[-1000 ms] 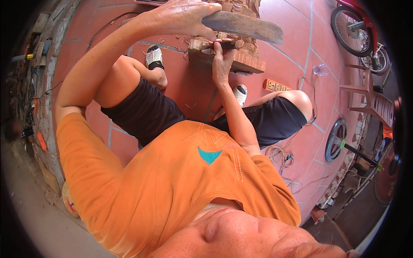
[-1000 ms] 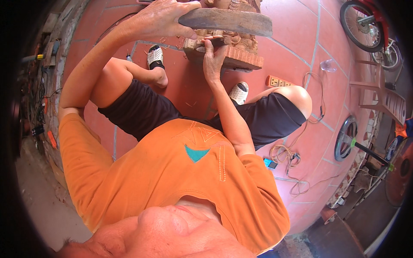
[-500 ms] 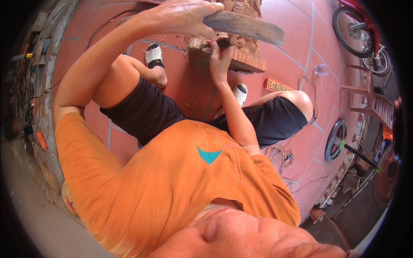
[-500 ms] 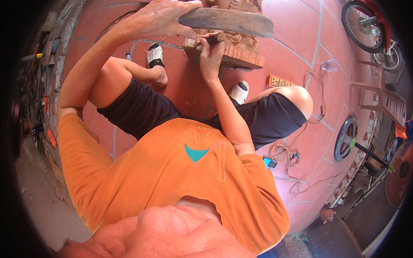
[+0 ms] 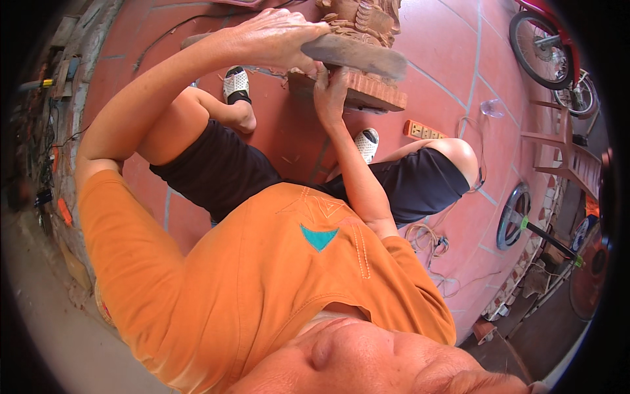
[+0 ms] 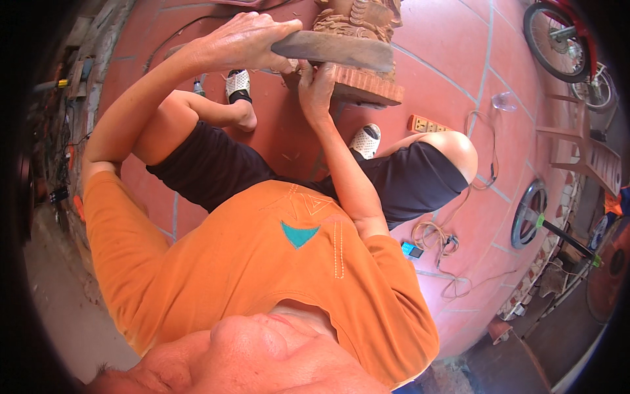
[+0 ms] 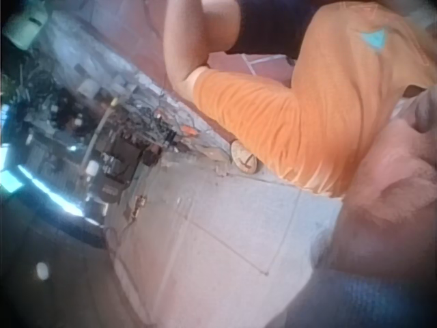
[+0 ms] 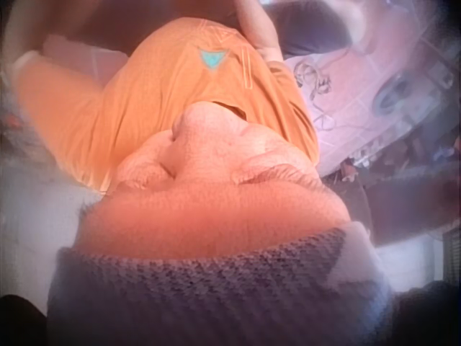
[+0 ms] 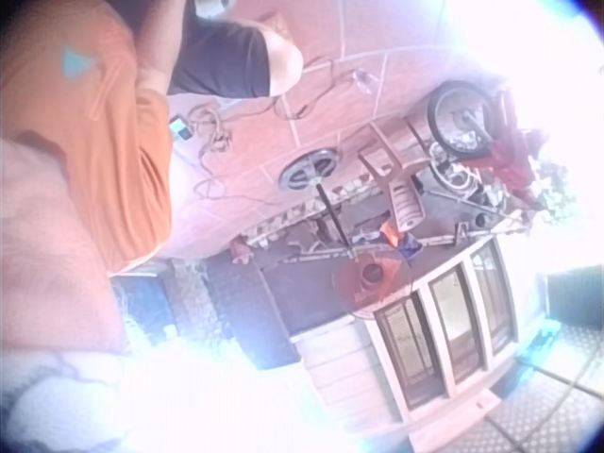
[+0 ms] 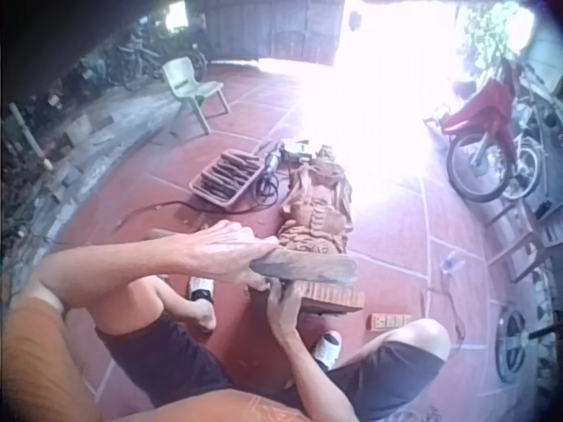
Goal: The person sits on the floor and carves a wooden sculpture using a chisel and mallet. They repeatedly strike the chisel to shape the wood, occasionally adjusting their grip and position.
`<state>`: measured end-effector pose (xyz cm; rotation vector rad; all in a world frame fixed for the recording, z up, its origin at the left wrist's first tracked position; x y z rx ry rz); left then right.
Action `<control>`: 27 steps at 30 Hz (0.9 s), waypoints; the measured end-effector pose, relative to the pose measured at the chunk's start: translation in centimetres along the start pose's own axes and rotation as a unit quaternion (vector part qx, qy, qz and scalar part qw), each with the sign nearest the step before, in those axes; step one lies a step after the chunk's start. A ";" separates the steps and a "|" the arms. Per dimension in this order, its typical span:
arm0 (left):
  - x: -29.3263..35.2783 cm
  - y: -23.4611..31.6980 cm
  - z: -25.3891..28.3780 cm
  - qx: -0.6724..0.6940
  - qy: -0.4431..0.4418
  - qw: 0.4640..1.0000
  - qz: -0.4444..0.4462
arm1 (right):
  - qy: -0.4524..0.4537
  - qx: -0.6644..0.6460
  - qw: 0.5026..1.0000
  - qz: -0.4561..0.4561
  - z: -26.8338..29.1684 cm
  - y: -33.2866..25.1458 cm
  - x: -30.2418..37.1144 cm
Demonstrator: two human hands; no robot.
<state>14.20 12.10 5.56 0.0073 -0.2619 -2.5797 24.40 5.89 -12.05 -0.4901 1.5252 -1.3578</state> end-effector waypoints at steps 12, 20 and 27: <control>-0.4 0.1 -0.6 0.003 -0.055 0.998 -0.004 | -0.039 -0.072 0.995 -0.056 0.1 0.4 0.0; -0.8 -0.3 2.3 0.050 -0.103 0.992 0.051 | 0.052 -0.286 0.926 -0.240 1.3 3.2 -0.3; -0.2 -0.5 3.9 0.051 -0.051 0.997 0.026 | 0.076 -0.297 0.925 -0.224 1.9 3.2 -0.6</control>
Point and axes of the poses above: each hand's wrist, its own x-axis away from the middle knuckle, its own z-axis out of the back of the hand, y = z × x, the point moved 6 cm from there along -x, towards the middle knuckle
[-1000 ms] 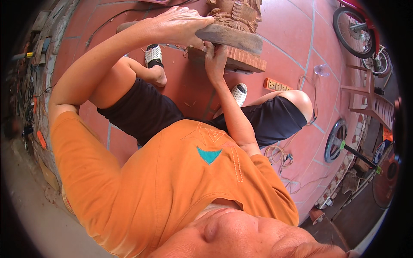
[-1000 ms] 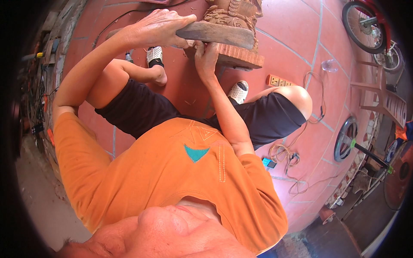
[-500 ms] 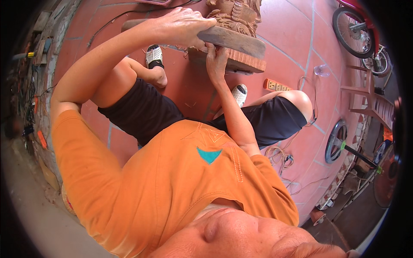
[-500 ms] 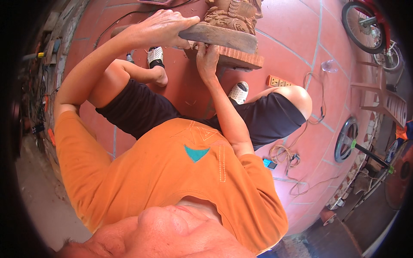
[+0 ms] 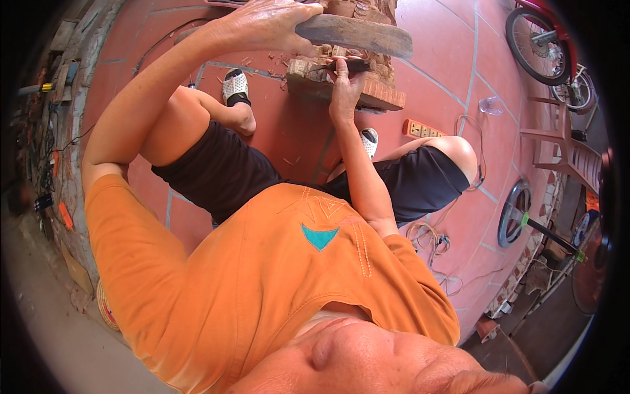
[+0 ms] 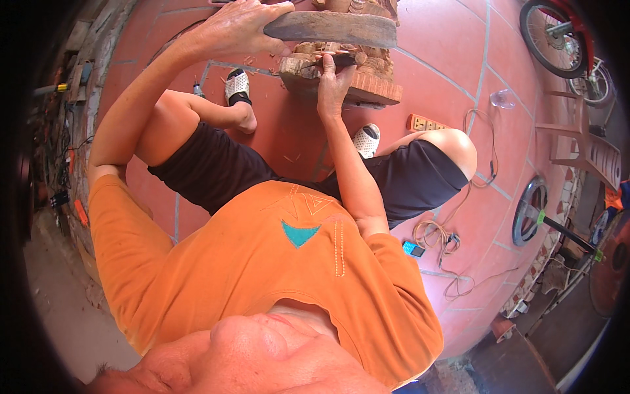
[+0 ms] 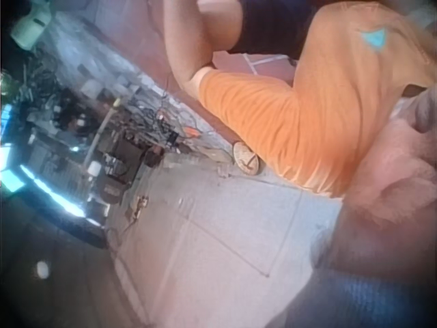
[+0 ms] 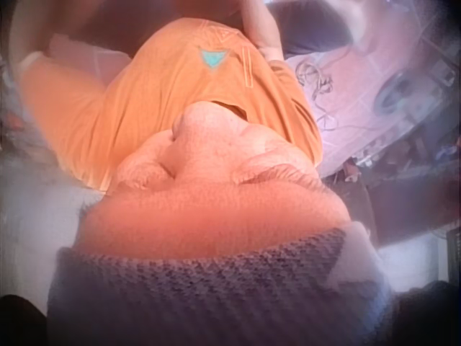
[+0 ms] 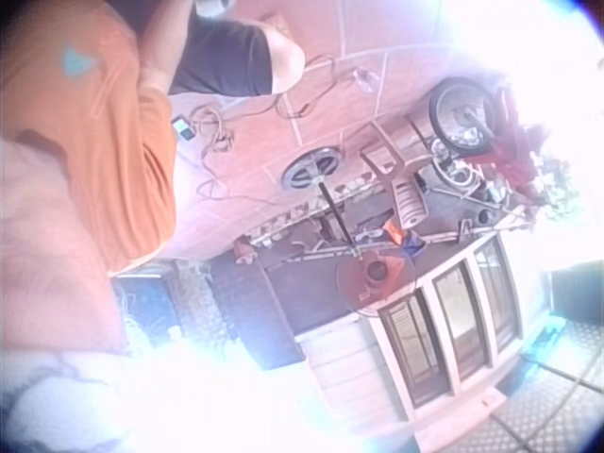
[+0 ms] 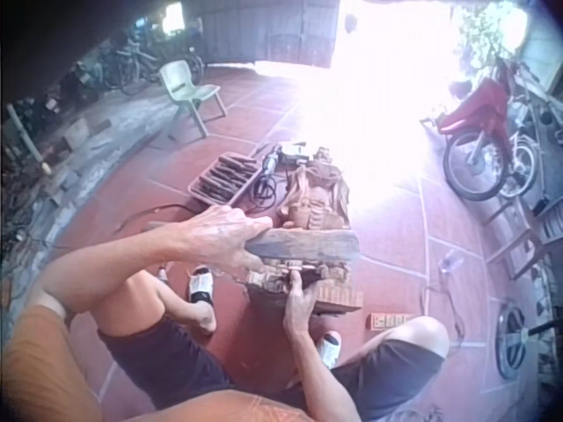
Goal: The person sits on the floor and carves a wooden sculpture using a chisel and mallet. They repeatedly strike the chisel to shape the wood, occasionally adjusting their grip and position.
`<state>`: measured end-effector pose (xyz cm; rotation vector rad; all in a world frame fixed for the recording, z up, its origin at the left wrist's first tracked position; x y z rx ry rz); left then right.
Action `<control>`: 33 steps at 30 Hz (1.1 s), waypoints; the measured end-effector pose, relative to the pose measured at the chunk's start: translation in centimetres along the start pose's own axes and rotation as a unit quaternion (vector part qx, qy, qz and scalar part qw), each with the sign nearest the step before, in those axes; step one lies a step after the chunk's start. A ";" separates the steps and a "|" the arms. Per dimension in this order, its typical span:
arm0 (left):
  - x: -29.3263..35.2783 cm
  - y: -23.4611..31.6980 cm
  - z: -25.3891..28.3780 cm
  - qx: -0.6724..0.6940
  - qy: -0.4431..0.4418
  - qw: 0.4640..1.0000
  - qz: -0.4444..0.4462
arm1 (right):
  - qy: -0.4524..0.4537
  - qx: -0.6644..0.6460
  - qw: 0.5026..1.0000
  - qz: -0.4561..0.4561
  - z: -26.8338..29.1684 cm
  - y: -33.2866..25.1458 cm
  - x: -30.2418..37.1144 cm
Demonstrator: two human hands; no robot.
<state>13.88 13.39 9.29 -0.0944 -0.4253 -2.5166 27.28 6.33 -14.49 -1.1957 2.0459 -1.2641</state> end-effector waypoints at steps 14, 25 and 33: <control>-0.4 -0.4 -0.3 0.012 -0.027 1.000 0.003 | -0.022 0.028 0.999 0.030 -0.9 -0.2 -0.2; -0.8 -0.8 -1.1 -0.016 -0.028 0.999 0.011 | -0.036 0.041 0.998 0.041 -1.1 0.1 -1.0; -0.9 -0.9 -1.2 -0.006 -0.026 1.000 0.004 | -0.046 0.047 0.996 0.055 -1.6 -0.2 -0.9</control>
Point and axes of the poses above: each hand's wrist, its own x-axis away from the middle knuckle, its own z-axis out of the back of the hand, y = z × x, the point moved 6 cm from there along -x, towards the middle knuckle
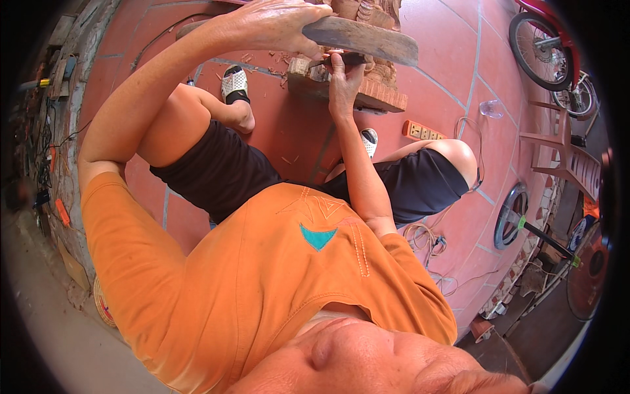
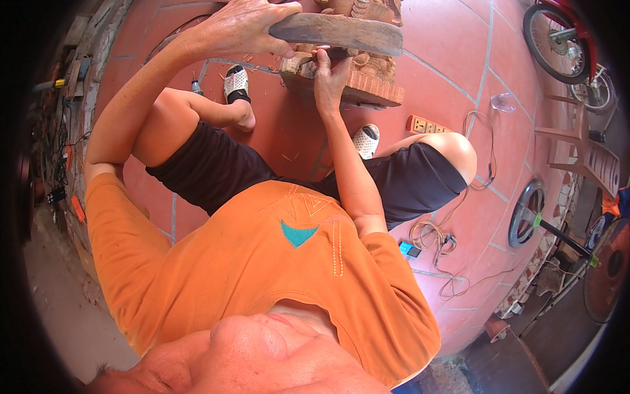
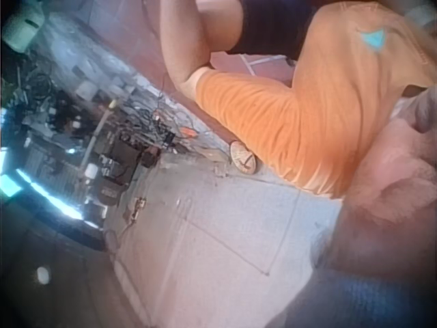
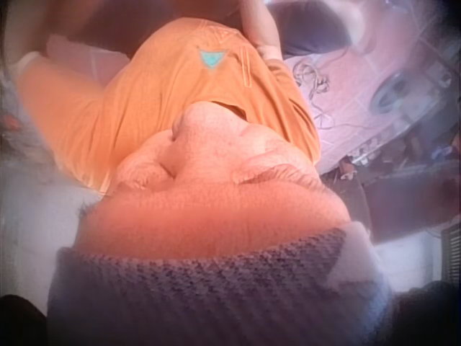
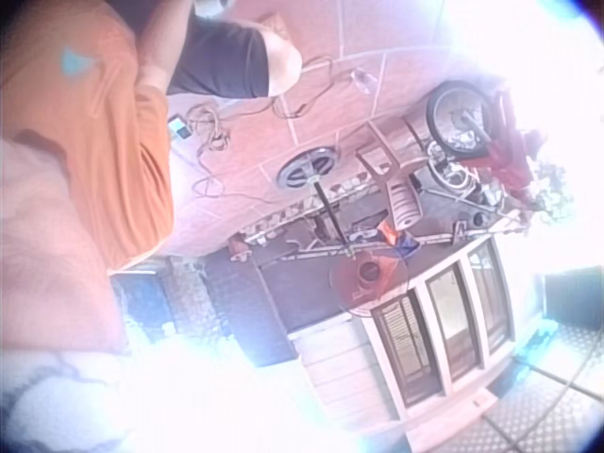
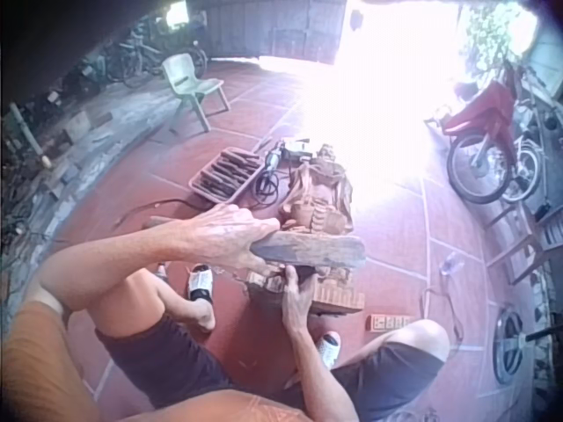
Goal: The person sits on the floor and carves a wooden sculpture using a chisel and mallet. They repeatedly strike the chisel to shape the wood, occasionally adjusting their grip and position.
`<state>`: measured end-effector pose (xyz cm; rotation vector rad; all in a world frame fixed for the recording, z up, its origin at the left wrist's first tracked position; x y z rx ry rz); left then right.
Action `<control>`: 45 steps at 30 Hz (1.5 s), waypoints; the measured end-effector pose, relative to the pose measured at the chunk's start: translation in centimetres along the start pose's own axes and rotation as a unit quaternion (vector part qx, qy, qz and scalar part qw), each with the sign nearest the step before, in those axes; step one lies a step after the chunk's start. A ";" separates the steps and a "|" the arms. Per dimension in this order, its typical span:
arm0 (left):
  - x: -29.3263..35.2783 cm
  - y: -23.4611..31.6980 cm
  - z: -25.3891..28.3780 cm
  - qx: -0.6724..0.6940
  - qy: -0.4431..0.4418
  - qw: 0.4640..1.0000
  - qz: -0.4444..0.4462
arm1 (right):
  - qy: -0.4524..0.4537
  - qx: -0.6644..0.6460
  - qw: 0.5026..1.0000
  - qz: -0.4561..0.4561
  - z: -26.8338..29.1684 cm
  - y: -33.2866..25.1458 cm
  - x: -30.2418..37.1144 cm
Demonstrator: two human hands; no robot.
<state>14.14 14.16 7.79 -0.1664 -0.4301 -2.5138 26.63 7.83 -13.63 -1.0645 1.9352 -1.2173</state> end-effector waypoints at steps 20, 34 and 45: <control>-0.9 2.2 1.0 0.014 0.039 0.999 0.018 | -0.014 0.193 0.976 0.097 -0.7 -0.8 0.0; -0.9 2.2 0.8 0.032 -0.003 0.999 0.026 | -0.025 0.235 0.966 0.102 -1.1 -1.5 0.2; -1.4 -0.7 -2.9 -0.052 -0.027 0.998 -0.030 | -0.017 0.199 0.973 0.119 -1.6 -1.6 0.0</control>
Point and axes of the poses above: each hand's wrist, its own x-axis away from the middle knuckle, its own z-axis out of the back of the hand, y = z × x, the point moved 6 cm from there along -x, towards the middle knuckle
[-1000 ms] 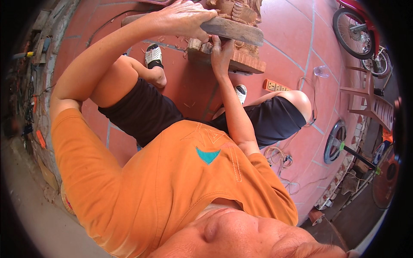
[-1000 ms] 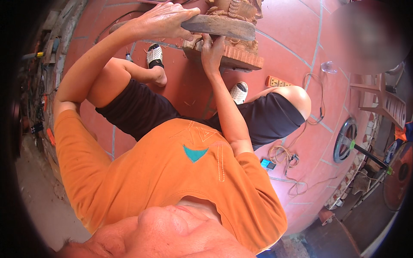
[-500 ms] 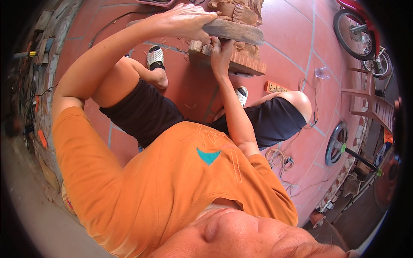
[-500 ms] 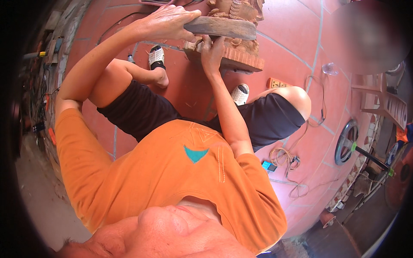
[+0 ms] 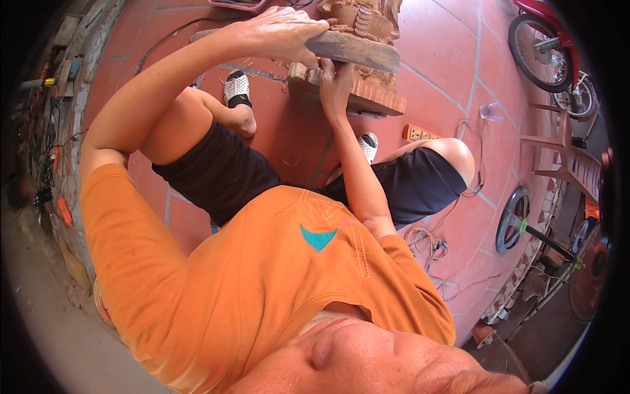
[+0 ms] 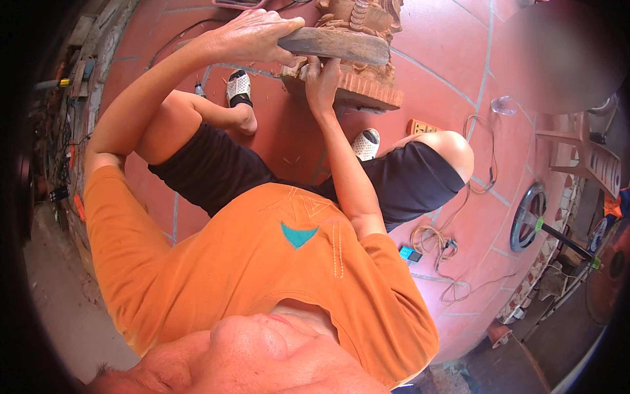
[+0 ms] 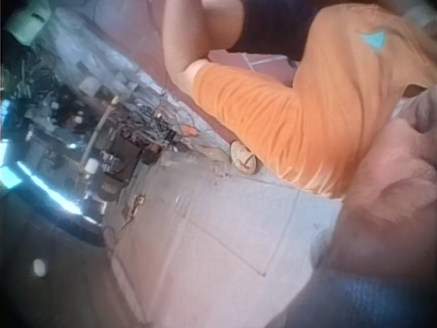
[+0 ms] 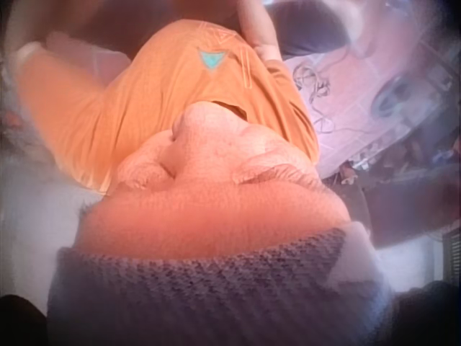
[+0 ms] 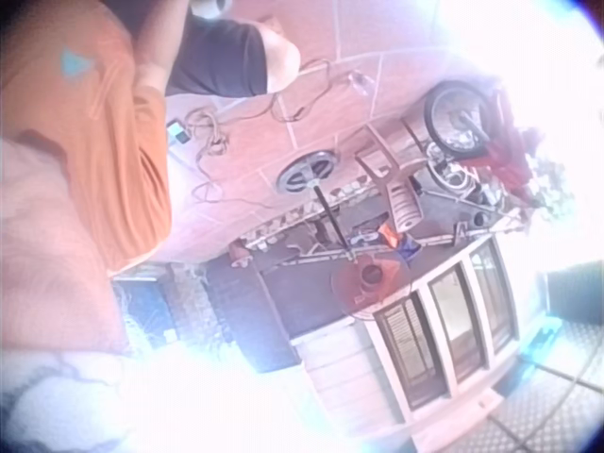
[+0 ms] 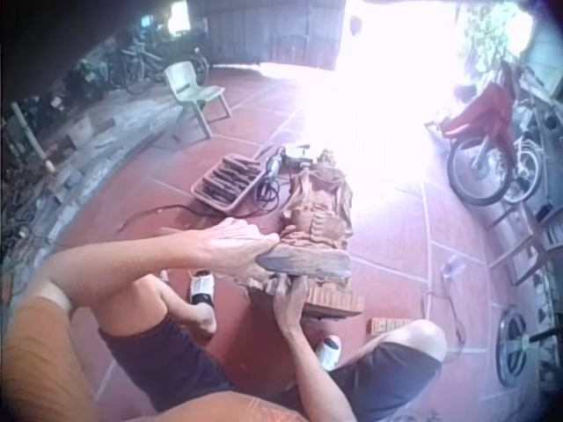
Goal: The person sits on the floor and carves a wooden sculpture using a chisel and mallet. They repeatedly strike the chisel to shape the wood, occasionally adjusting their grip and position.
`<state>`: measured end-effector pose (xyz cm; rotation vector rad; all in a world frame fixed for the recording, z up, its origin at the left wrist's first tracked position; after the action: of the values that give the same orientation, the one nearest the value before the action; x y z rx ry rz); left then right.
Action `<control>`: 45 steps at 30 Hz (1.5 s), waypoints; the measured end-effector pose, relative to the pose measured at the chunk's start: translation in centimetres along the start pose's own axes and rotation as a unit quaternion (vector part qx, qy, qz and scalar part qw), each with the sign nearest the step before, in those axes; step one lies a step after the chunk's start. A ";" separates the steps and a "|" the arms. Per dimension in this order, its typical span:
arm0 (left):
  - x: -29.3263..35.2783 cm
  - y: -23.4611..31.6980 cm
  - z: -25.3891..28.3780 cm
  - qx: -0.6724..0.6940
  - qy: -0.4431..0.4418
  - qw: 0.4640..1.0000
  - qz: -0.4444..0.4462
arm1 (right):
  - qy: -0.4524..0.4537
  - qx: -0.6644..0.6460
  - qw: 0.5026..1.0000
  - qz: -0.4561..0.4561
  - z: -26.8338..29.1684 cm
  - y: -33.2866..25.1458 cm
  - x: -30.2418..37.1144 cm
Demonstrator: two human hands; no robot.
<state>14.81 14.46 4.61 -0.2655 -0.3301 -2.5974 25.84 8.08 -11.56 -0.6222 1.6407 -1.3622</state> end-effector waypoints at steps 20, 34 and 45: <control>0.2 -0.2 1.3 0.034 -0.011 0.998 0.046 | 0.054 -0.212 0.949 -0.227 1.3 2.1 0.3; 0.5 1.9 3.5 0.109 0.046 0.993 0.019 | 0.016 -0.194 0.971 -0.136 1.1 1.7 0.9; 0.2 0.5 -0.6 -0.049 0.076 0.995 0.048 | -0.005 -0.089 0.994 -0.062 0.6 1.8 0.9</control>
<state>14.77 13.78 4.14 -0.1129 -0.1318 -2.5240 26.23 7.48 -13.57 -0.8460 1.7532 -1.3059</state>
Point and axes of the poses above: each hand's wrist, its own x-axis away from the middle knuckle, its own z-axis out of the back of the hand, y = z × x, the point moved 6 cm from there along -x, towards the middle knuckle
